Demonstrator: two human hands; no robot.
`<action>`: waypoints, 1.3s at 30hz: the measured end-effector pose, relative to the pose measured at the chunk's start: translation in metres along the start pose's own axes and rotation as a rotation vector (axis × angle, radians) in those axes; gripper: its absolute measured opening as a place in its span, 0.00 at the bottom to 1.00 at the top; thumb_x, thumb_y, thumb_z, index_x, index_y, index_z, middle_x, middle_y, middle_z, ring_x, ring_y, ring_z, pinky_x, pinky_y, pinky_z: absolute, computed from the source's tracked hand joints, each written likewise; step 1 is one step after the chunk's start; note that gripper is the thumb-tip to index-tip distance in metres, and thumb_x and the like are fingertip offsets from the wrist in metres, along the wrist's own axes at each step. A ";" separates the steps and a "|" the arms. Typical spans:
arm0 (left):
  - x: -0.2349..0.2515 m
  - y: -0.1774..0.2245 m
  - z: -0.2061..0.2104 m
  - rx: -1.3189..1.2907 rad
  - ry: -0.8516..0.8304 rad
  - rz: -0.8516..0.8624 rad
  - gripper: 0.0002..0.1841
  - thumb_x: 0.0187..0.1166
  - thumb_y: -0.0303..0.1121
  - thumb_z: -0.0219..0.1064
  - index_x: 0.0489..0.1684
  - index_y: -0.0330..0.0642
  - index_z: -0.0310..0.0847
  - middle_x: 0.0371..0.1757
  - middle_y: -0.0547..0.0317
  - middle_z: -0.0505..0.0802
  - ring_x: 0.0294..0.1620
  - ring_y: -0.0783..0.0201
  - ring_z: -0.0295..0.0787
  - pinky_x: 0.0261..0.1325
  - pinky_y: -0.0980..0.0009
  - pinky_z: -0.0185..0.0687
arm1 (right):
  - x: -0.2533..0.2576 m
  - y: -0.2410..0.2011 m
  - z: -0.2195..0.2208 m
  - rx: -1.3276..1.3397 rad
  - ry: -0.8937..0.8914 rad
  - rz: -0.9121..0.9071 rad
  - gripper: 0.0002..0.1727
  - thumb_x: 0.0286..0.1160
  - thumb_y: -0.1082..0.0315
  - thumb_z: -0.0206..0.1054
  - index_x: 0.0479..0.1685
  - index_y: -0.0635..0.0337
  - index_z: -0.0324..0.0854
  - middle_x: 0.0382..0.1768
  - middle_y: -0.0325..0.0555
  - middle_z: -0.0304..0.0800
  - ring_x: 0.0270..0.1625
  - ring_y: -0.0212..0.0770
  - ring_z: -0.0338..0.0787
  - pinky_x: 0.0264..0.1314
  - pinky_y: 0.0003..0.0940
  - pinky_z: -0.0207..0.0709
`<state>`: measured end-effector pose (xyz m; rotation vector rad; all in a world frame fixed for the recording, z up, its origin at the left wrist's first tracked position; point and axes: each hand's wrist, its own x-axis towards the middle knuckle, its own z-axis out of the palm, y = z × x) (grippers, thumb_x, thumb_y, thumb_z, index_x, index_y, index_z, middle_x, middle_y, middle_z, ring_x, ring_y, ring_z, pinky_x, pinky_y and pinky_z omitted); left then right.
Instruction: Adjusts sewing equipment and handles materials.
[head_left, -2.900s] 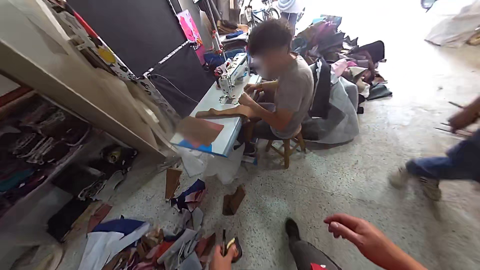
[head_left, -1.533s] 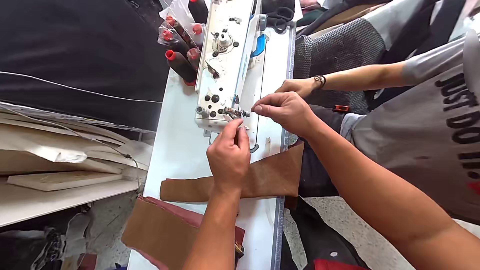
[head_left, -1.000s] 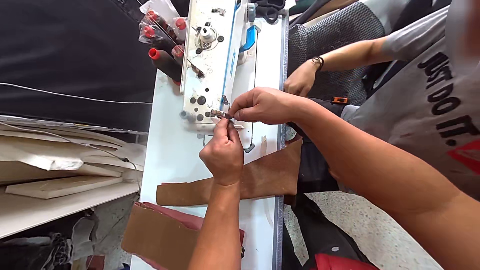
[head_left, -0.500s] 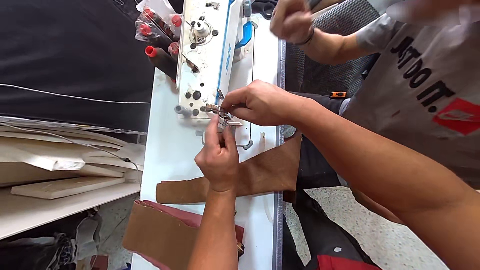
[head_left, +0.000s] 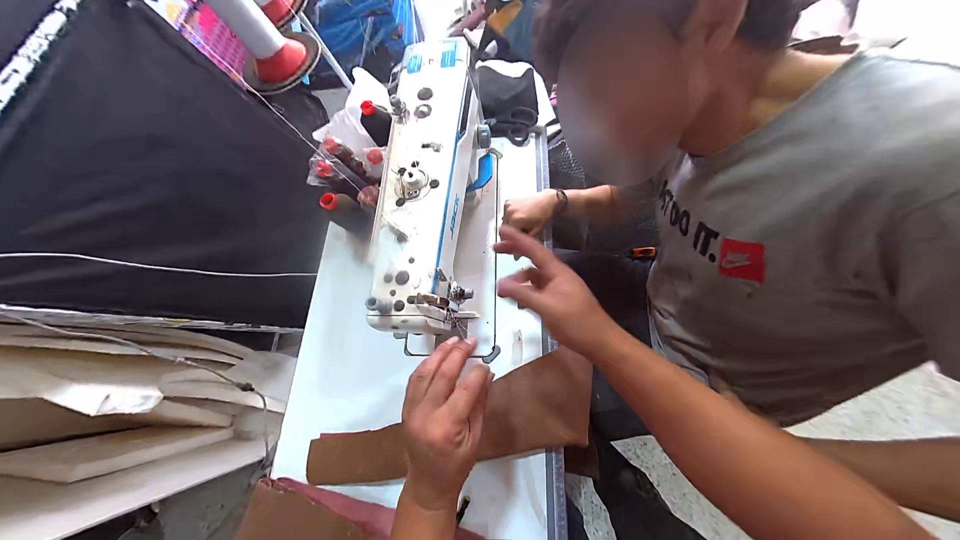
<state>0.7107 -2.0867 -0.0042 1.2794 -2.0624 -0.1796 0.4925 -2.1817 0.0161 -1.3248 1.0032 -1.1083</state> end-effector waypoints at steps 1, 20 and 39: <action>-0.008 0.002 -0.004 -0.048 -0.045 0.005 0.10 0.86 0.38 0.66 0.45 0.50 0.96 0.61 0.58 0.96 0.73 0.55 0.87 0.77 0.53 0.82 | -0.017 0.005 -0.006 0.306 0.021 0.102 0.31 0.95 0.48 0.39 0.94 0.47 0.54 0.79 0.42 0.80 0.42 0.32 0.91 0.39 0.29 0.85; -0.176 0.073 -0.025 -0.123 -0.357 -0.079 0.08 0.84 0.32 0.65 0.38 0.45 0.92 0.34 0.62 0.95 0.49 0.65 0.93 0.63 0.66 0.88 | -0.064 0.040 0.101 0.768 0.042 0.468 0.15 0.93 0.63 0.53 0.62 0.62 0.80 0.32 0.43 0.83 0.26 0.32 0.81 0.30 0.25 0.80; -0.201 0.047 -0.016 -0.154 -0.344 -0.400 0.10 0.82 0.36 0.68 0.36 0.46 0.95 0.38 0.67 0.97 0.53 0.70 0.93 0.65 0.70 0.88 | -0.004 0.106 0.118 0.139 0.278 0.336 0.16 0.83 0.51 0.68 0.35 0.53 0.89 0.21 0.36 0.82 0.22 0.33 0.75 0.29 0.36 0.70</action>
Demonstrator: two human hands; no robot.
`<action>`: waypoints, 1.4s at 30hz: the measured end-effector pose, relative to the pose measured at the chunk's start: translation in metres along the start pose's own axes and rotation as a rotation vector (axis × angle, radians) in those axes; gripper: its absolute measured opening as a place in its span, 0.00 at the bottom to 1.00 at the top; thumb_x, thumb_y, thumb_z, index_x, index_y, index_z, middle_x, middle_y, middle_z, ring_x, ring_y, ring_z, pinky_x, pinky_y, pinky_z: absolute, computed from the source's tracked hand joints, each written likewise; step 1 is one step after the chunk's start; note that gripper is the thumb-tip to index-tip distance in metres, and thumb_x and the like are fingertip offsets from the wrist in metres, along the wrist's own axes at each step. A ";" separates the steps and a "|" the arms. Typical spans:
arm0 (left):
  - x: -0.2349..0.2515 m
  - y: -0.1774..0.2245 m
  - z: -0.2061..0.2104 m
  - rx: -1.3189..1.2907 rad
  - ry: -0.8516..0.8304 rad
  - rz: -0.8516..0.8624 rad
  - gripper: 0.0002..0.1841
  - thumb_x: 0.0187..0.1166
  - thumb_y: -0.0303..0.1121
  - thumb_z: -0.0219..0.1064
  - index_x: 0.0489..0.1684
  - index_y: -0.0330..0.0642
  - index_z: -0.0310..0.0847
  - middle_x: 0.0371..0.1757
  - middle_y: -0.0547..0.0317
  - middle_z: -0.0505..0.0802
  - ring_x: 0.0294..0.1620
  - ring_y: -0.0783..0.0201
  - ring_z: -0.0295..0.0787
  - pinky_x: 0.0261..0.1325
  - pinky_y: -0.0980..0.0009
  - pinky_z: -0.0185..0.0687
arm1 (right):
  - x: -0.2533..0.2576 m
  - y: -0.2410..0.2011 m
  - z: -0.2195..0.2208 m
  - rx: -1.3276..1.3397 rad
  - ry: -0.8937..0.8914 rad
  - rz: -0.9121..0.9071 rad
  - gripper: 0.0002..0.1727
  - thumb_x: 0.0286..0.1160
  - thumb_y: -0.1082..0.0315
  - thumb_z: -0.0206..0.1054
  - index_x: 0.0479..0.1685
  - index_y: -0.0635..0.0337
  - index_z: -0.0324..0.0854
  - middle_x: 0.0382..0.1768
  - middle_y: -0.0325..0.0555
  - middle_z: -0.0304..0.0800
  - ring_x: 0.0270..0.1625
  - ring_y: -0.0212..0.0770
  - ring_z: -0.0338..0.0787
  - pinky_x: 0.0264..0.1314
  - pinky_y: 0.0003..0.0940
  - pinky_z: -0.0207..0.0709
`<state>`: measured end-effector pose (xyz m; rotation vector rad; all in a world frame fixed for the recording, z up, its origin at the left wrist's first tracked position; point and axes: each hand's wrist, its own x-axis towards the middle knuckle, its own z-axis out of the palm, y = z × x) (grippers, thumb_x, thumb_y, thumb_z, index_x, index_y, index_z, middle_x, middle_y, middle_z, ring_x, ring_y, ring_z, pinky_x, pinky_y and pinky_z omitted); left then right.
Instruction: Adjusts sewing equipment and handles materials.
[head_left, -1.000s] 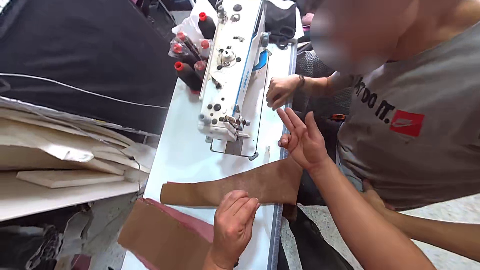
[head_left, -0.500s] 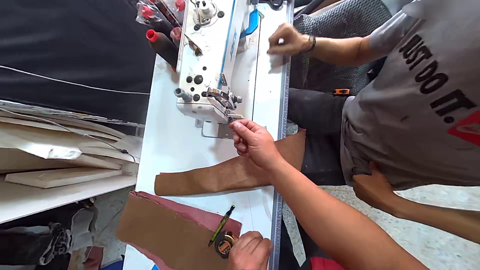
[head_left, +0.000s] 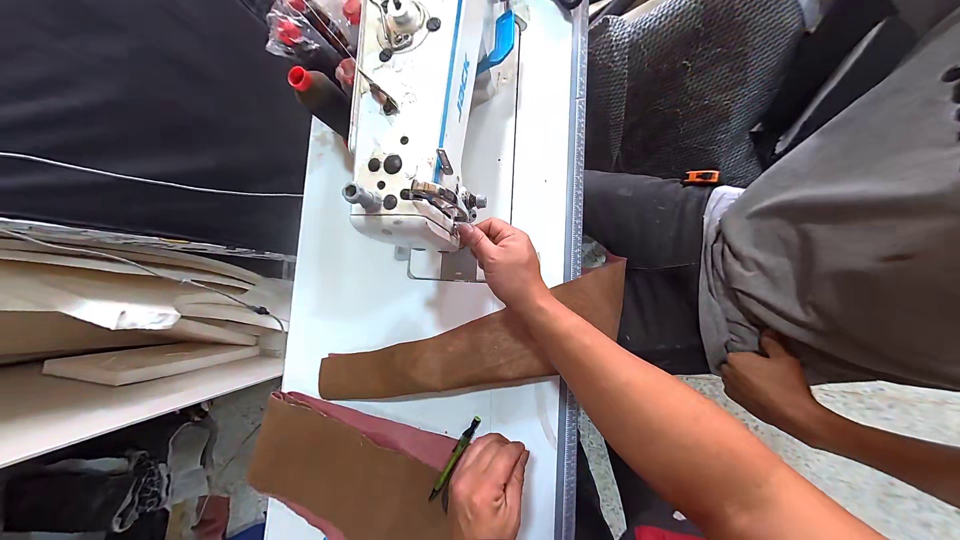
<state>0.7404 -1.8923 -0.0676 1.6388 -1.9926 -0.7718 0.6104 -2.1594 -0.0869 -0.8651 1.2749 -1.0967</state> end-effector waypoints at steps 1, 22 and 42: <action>-0.001 0.001 0.001 -0.005 -0.010 0.000 0.10 0.82 0.36 0.68 0.36 0.47 0.95 0.38 0.67 0.96 0.53 0.70 0.93 0.64 0.70 0.88 | 0.002 0.002 0.000 -0.026 0.014 -0.023 0.16 0.83 0.51 0.69 0.34 0.53 0.89 0.21 0.35 0.82 0.22 0.33 0.76 0.29 0.37 0.70; -0.029 0.007 0.019 0.005 -0.202 -0.072 0.10 0.82 0.39 0.69 0.37 0.50 0.96 0.31 0.67 0.95 0.41 0.70 0.92 0.51 0.70 0.89 | 0.012 0.019 -0.011 -0.162 -0.124 0.001 0.16 0.85 0.53 0.67 0.33 0.52 0.90 0.26 0.34 0.89 0.28 0.31 0.83 0.36 0.38 0.75; -0.030 0.007 0.014 0.002 -0.219 -0.117 0.09 0.81 0.38 0.70 0.37 0.49 0.96 0.33 0.66 0.96 0.43 0.69 0.93 0.54 0.67 0.89 | 0.026 0.015 -0.011 -0.291 -0.041 -0.040 0.15 0.83 0.53 0.67 0.33 0.51 0.90 0.24 0.34 0.87 0.28 0.33 0.84 0.36 0.41 0.77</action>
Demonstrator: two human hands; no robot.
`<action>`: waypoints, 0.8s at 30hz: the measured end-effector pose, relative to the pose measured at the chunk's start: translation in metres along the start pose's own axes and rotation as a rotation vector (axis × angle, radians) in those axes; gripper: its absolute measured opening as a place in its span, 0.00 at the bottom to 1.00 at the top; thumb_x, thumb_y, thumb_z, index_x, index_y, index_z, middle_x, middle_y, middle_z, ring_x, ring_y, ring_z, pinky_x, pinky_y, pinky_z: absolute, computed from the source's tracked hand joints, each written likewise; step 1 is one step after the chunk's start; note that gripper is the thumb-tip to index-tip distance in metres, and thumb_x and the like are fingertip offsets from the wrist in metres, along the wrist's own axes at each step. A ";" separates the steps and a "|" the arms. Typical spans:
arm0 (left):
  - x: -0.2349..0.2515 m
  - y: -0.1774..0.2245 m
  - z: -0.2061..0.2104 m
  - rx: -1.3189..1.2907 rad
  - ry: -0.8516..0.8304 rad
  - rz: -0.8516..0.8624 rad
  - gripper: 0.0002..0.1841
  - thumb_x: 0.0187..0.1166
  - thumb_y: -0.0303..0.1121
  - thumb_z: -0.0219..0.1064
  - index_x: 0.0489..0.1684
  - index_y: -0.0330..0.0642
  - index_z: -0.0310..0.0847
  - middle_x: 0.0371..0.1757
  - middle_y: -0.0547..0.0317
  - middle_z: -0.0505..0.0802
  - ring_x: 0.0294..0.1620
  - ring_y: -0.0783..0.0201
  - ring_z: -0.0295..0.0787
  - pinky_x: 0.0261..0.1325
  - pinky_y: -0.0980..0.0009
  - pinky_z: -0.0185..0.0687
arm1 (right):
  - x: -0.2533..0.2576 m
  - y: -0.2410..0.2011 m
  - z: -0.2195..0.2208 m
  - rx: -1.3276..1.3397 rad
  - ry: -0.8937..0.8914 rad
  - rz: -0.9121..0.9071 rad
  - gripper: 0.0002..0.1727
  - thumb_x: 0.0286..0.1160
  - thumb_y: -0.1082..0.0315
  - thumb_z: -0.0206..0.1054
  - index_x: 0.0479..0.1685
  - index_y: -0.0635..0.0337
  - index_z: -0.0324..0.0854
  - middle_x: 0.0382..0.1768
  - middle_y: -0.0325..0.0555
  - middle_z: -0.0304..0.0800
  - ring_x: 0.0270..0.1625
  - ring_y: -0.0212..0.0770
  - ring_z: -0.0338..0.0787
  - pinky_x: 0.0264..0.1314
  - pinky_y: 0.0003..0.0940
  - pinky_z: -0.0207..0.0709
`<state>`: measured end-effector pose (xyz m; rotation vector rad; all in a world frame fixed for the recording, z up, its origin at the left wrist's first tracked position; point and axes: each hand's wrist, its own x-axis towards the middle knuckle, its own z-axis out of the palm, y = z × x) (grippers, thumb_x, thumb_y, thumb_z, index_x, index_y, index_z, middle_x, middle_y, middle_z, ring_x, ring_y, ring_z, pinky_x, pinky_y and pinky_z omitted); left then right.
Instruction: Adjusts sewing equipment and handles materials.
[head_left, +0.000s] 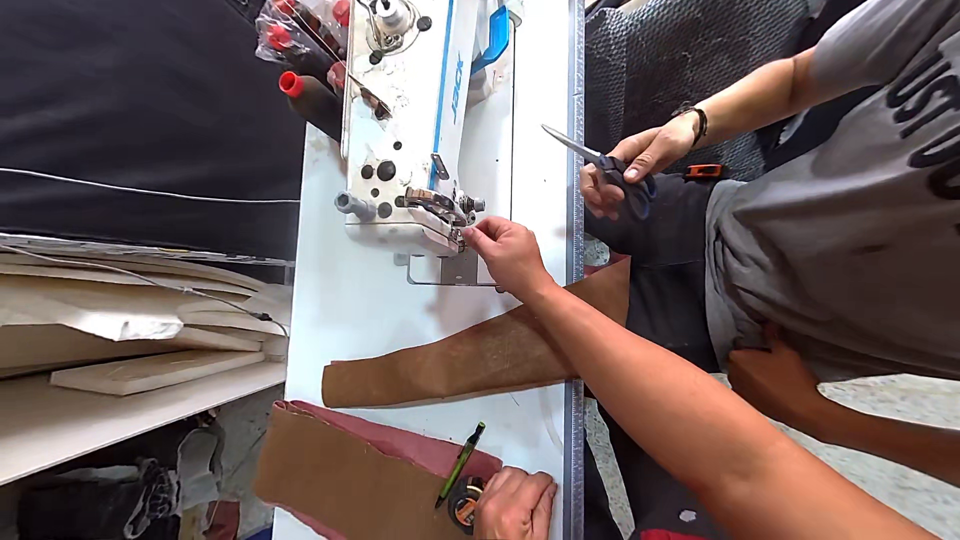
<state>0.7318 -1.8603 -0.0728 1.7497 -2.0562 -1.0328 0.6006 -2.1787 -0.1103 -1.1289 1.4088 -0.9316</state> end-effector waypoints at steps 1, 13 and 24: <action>0.000 0.000 0.000 -0.001 0.001 -0.002 0.09 0.81 0.38 0.70 0.37 0.49 0.97 0.33 0.66 0.96 0.43 0.69 0.93 0.53 0.67 0.89 | 0.006 -0.003 0.000 -0.033 0.032 -0.039 0.14 0.83 0.54 0.67 0.32 0.51 0.89 0.24 0.34 0.87 0.28 0.33 0.84 0.36 0.40 0.77; 0.117 0.056 -0.036 0.279 0.296 0.369 0.19 0.85 0.31 0.62 0.73 0.47 0.84 0.80 0.53 0.84 0.87 0.52 0.72 0.89 0.44 0.65 | -0.159 0.018 -0.085 -0.339 -0.029 -0.076 0.12 0.83 0.55 0.64 0.32 0.45 0.87 0.20 0.28 0.84 0.22 0.27 0.83 0.23 0.32 0.81; 0.140 0.059 -0.113 0.172 0.066 0.507 0.12 0.87 0.37 0.61 0.49 0.49 0.94 0.35 0.67 0.94 0.40 0.69 0.90 0.53 0.64 0.87 | -0.157 -0.011 -0.231 -0.597 0.374 -0.194 0.21 0.81 0.50 0.69 0.58 0.57 0.86 0.51 0.50 0.89 0.50 0.44 0.89 0.53 0.46 0.85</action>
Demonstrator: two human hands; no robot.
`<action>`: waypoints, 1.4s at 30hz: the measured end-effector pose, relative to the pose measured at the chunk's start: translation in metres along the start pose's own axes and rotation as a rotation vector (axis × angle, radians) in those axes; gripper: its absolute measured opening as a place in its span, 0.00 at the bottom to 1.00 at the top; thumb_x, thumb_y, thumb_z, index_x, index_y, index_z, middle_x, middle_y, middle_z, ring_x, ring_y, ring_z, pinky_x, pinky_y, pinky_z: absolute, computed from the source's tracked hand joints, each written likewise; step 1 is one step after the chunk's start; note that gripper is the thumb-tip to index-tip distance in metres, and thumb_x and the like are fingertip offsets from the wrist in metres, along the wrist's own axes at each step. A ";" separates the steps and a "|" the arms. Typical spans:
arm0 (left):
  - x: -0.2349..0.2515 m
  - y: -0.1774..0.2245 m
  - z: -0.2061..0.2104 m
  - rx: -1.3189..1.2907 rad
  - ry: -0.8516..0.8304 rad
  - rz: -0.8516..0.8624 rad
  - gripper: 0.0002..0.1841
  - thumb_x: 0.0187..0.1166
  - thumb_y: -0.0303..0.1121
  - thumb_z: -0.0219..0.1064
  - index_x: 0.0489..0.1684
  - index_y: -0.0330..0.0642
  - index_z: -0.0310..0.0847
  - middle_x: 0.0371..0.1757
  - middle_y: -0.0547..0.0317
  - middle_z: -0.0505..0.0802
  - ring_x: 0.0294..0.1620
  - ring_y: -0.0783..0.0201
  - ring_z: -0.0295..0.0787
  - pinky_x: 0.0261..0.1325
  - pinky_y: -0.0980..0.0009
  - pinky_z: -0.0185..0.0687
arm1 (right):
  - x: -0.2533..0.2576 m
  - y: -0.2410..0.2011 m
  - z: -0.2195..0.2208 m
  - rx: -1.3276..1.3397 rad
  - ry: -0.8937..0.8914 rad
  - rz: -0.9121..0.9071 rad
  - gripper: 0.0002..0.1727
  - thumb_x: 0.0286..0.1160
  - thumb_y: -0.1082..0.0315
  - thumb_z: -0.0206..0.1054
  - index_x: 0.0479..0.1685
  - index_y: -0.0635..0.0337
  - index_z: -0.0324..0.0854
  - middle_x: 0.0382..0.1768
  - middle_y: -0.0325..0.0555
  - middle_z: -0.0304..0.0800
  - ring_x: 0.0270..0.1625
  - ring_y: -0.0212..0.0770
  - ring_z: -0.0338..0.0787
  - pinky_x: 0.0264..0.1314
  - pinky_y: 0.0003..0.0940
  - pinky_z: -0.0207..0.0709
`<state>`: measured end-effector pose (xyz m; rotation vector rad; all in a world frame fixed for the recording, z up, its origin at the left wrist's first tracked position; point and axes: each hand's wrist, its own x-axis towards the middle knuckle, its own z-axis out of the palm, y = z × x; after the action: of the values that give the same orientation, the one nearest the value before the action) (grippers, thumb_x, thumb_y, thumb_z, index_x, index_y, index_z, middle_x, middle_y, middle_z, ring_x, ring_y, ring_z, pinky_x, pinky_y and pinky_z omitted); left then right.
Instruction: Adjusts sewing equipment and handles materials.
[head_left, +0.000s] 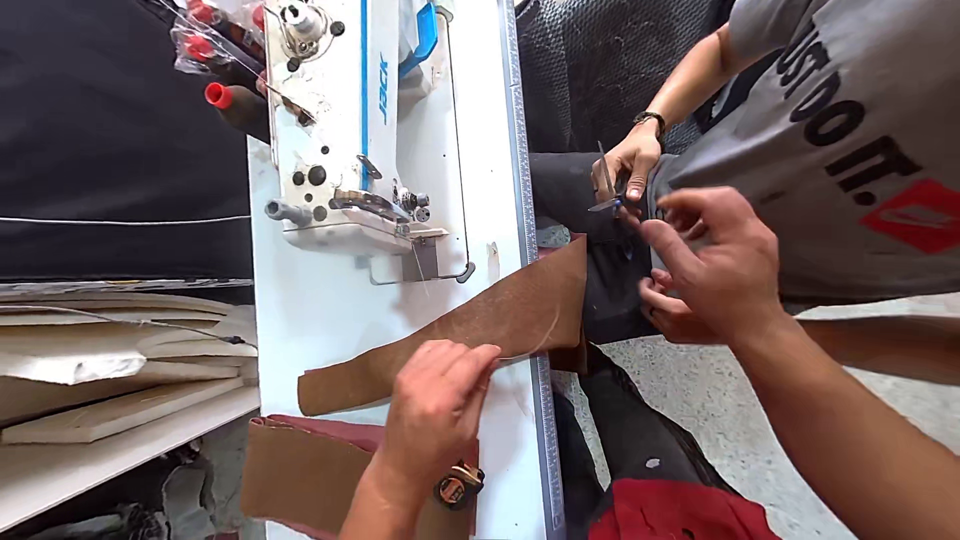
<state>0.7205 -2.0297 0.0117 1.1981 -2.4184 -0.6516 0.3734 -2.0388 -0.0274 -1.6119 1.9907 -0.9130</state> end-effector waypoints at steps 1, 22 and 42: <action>0.000 -0.003 -0.006 0.027 0.010 -0.025 0.13 0.87 0.38 0.62 0.48 0.49 0.95 0.34 0.67 0.94 0.38 0.70 0.89 0.49 0.66 0.86 | 0.007 0.004 0.003 -0.049 -0.039 0.045 0.30 0.76 0.43 0.71 0.64 0.58 0.81 0.58 0.55 0.85 0.58 0.51 0.87 0.58 0.53 0.83; -0.031 -0.017 -0.027 0.224 -0.011 -0.193 0.15 0.82 0.39 0.60 0.37 0.49 0.96 0.32 0.68 0.95 0.38 0.71 0.90 0.47 0.69 0.86 | 0.033 -0.173 0.172 0.628 -0.622 0.349 0.36 0.86 0.62 0.55 0.95 0.53 0.54 0.47 0.54 0.94 0.48 0.53 0.94 0.53 0.60 0.87; -0.036 -0.020 -0.033 0.195 -0.052 -0.194 0.15 0.84 0.37 0.61 0.39 0.42 0.95 0.28 0.61 0.93 0.33 0.68 0.87 0.43 0.68 0.80 | 0.041 -0.128 0.246 1.224 -0.409 0.476 0.36 0.83 0.71 0.52 0.94 0.39 0.60 0.45 0.52 0.86 0.28 0.42 0.77 0.29 0.44 0.73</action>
<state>0.7712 -2.0191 0.0238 1.5266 -2.4752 -0.5157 0.6195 -2.1485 -0.1042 -0.5225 1.0160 -1.1214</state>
